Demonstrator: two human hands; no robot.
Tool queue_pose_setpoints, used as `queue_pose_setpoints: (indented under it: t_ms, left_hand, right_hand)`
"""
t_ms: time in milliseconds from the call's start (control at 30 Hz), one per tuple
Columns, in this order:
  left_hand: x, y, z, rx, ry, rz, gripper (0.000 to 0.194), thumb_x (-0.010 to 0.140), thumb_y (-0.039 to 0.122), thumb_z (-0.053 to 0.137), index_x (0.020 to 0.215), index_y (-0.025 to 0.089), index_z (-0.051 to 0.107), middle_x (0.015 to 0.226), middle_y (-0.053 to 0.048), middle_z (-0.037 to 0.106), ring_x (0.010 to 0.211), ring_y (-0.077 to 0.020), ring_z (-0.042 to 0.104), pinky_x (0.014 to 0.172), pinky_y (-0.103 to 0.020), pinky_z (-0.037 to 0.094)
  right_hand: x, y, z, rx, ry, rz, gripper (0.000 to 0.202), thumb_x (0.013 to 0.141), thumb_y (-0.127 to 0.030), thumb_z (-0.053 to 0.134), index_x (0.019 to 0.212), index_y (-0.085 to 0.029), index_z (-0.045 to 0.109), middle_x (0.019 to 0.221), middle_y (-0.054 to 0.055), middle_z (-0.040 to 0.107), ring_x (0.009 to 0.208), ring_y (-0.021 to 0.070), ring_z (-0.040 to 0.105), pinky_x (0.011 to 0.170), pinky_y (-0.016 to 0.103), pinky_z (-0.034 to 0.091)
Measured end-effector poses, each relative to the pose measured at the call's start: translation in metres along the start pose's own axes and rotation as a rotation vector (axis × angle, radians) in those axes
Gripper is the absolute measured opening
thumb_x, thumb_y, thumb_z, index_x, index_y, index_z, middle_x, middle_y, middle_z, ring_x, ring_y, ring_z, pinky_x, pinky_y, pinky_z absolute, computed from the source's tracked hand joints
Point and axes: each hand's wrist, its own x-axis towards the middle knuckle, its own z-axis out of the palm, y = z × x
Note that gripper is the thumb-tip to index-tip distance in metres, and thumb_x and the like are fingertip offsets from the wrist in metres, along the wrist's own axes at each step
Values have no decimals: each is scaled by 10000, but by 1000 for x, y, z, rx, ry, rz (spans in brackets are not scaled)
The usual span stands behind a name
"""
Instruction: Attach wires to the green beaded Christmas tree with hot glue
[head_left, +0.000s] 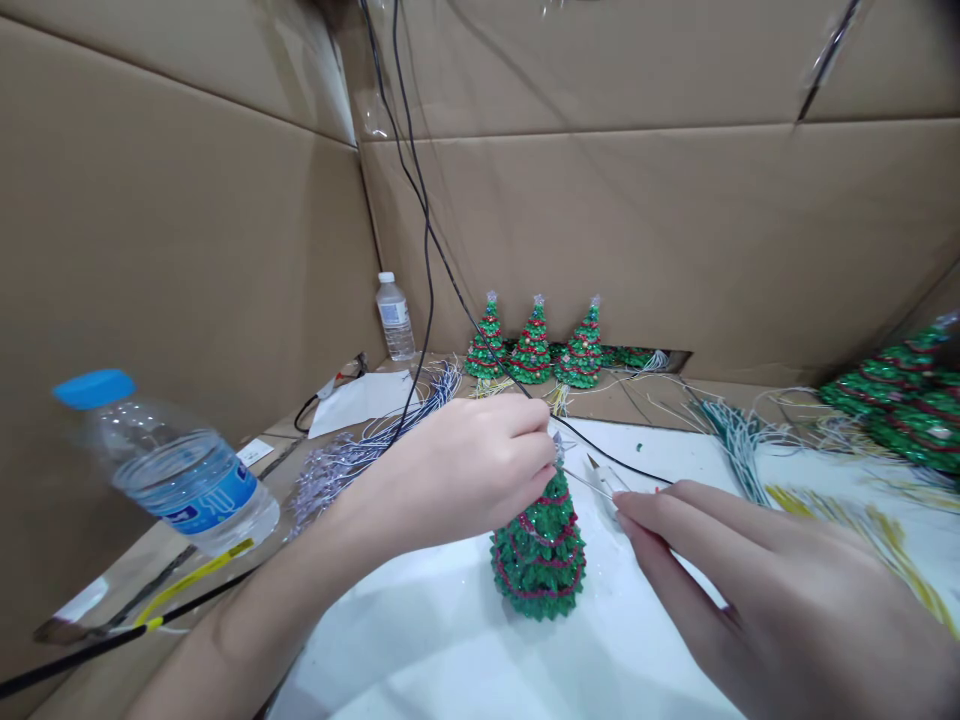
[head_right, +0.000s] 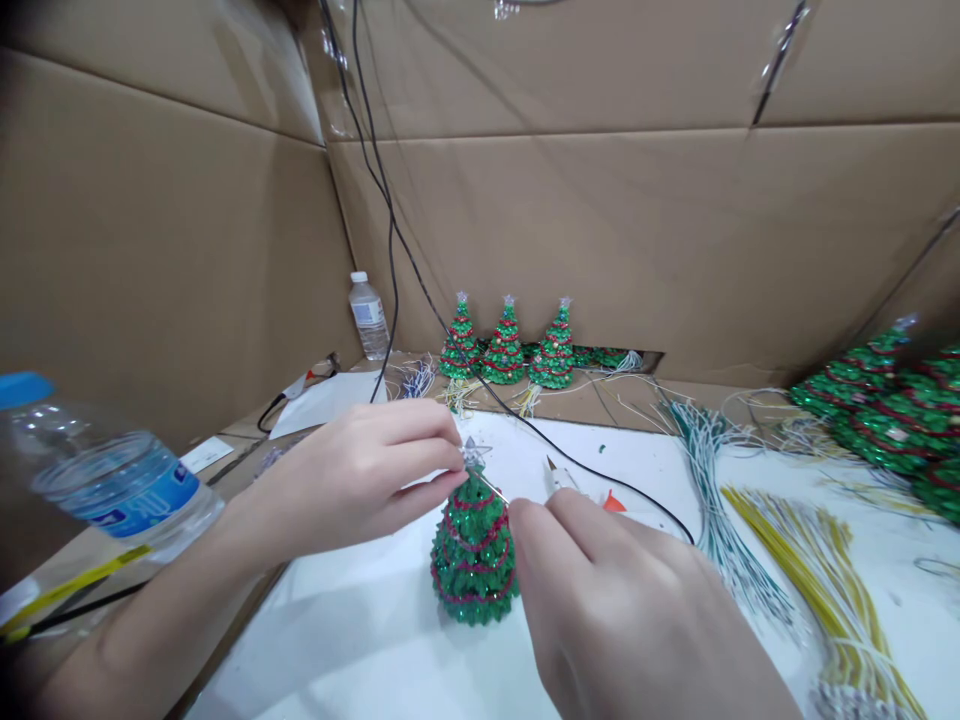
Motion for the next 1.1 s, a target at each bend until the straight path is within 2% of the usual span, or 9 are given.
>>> queue_pose_setpoints:
  t_ms: [133, 367, 567, 733, 800, 967, 1100]
  left_hand:
    - [0, 0, -1, 20, 1, -3, 292, 901, 157, 469, 654, 130, 623, 716, -42, 613, 645, -124, 544, 569, -238, 425]
    - [1, 0, -2, 8, -11, -18, 290, 892, 154, 480, 635, 132, 614, 694, -38, 605, 625, -125, 532, 557, -241, 422]
    - [1, -2, -1, -14, -1, -17, 281, 873, 134, 491, 619, 130, 610, 691, -42, 611, 613, -119, 536, 551, -234, 420]
    - [2, -1, -3, -31, 2, -26, 261, 842, 105, 513, 605, 124, 619, 677, -43, 621, 600, -114, 534, 555, -224, 421]
    - [2, 0, -4, -46, 4, -26, 263, 841, 105, 509, 607, 126, 627, 680, -42, 629, 601, -114, 539, 557, -224, 425]
    - [1, 0, -4, -80, -6, -36, 255, 845, 105, 512, 628, 118, 646, 691, -49, 651, 618, -122, 580, 567, -233, 445]
    - [0, -1, -4, -79, -16, -45, 252, 841, 96, 529, 623, 105, 654, 691, -58, 665, 641, -139, 617, 586, -244, 464]
  right_hand:
    - [2, -1, -2, 3, -13, 11, 202, 879, -174, 452, 869, -202, 651, 732, 18, 688, 472, 142, 580, 405, 301, 290]
    - [2, -3, -4, -15, -3, 21, 230, 887, -191, 430, 852, -211, 656, 707, 10, 682, 403, 122, 523, 393, 303, 291]
    - [-3, -8, 0, -107, 17, -38, 223, 845, -150, 445, 836, -205, 661, 639, 16, 653, 381, 114, 509, 341, 274, 291]
    - [-6, -13, 3, -156, 3, -156, 263, 790, -84, 459, 946, -108, 669, 740, 93, 692, 474, 128, 578, 355, 242, 350]
    - [-4, -13, 2, -152, -7, -150, 247, 784, -77, 464, 912, -122, 670, 726, 77, 683, 455, 126, 560, 359, 255, 338]
    - [8, -6, -3, 10, 23, -28, 217, 816, -108, 476, 724, -201, 649, 545, -12, 568, 414, 132, 503, 408, 295, 304]
    - [19, 6, -6, 313, -68, 108, 257, 847, -154, 478, 665, -201, 653, 538, -28, 569, 455, 91, 503, 448, 241, 335]
